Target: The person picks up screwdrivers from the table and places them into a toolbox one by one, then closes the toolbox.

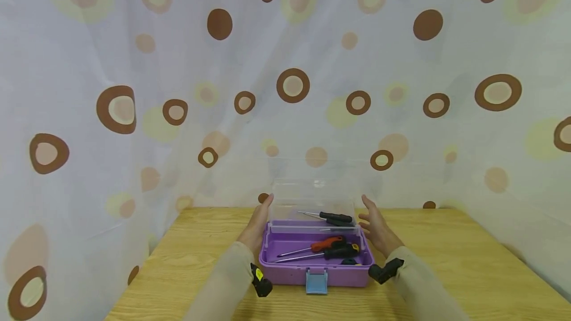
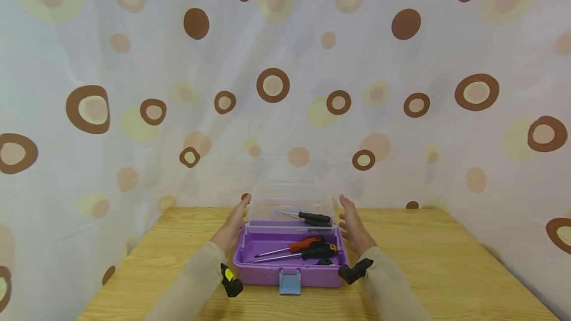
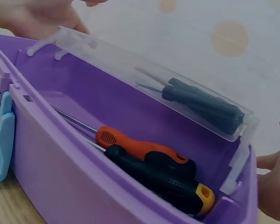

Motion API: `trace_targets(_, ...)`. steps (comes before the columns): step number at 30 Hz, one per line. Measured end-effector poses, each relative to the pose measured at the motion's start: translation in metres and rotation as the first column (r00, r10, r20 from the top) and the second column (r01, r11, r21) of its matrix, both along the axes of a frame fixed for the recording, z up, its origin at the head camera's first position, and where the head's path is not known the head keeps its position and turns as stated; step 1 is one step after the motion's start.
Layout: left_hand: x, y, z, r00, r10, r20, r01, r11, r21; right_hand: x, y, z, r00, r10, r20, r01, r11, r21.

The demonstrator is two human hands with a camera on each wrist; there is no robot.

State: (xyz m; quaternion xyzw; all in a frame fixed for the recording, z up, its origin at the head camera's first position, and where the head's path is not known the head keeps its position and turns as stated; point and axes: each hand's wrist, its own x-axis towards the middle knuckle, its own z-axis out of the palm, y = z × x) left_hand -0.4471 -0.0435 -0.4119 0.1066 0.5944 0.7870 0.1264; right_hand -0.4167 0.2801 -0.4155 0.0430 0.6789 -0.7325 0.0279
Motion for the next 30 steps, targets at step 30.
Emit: trace_targets(30, -0.006, 0.006, -0.022, 0.983, 0.157, -0.091, -0.162, 0.985, -0.052, -0.004, -0.018, -0.016, 0.998, 0.039, -0.046, -0.044, 0.993, -0.110)
